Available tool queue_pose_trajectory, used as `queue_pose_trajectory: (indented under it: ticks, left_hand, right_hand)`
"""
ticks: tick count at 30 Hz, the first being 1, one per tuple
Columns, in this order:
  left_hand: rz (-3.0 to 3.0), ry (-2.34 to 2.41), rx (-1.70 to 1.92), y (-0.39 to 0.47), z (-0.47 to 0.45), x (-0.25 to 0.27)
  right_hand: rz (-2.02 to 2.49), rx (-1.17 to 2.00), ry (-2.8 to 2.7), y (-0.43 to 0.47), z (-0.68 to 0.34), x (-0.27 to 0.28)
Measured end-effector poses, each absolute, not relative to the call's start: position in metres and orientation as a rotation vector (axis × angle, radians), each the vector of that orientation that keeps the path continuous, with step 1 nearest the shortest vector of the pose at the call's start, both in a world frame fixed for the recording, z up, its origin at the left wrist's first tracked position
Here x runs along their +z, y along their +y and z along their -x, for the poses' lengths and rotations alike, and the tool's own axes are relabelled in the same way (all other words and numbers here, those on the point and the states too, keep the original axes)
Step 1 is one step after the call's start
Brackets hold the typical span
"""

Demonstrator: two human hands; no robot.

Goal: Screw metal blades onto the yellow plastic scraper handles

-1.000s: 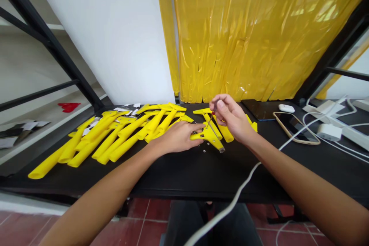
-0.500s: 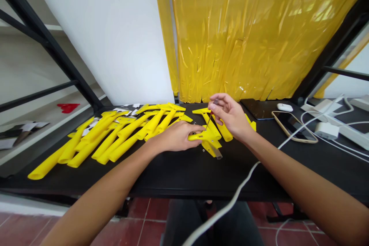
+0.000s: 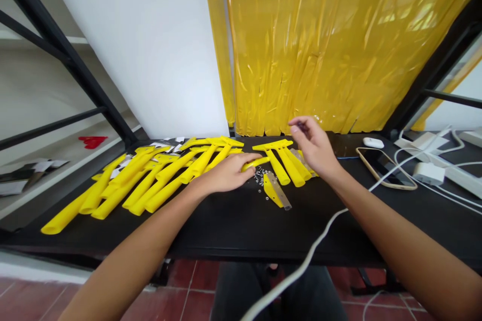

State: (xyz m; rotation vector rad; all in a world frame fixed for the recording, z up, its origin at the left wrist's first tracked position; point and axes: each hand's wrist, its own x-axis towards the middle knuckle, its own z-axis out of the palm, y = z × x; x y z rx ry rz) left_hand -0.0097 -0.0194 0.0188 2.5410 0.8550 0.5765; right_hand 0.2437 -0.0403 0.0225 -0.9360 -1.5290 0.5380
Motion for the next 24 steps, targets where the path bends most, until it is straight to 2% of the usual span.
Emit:
queue_pose_trajectory:
  ticks: [4, 8, 11, 17, 24]
  left_hand:
    - [-2.139, 0.915, 0.613, -0.017, 0.009, 0.018]
    - [-1.724, 0.842, 0.645, -0.018, 0.006, 0.020]
    - [-1.570, 0.786, 0.638, -0.020, 0.004, 0.021]
    - [-1.450, 0.721, 0.554, -0.018, 0.001, 0.017]
    - [-1.363, 0.863, 0.435, -0.016, -0.001, 0.013]
  right_hand:
    - [1.151, 0.319, -1.894, -0.042, -0.238, 0.013]
    - [1.167, 0.161, -2.057, -0.038, -0.228, -0.001]
    - [1.167, 0.217, -1.994, -0.033, -0.224, -0.010]
    - [1.243, 0.552, -1.883, -0.030, -0.221, -0.016]
    - [1.379, 0.564, -2.006, -0.037, -0.214, -0.007]
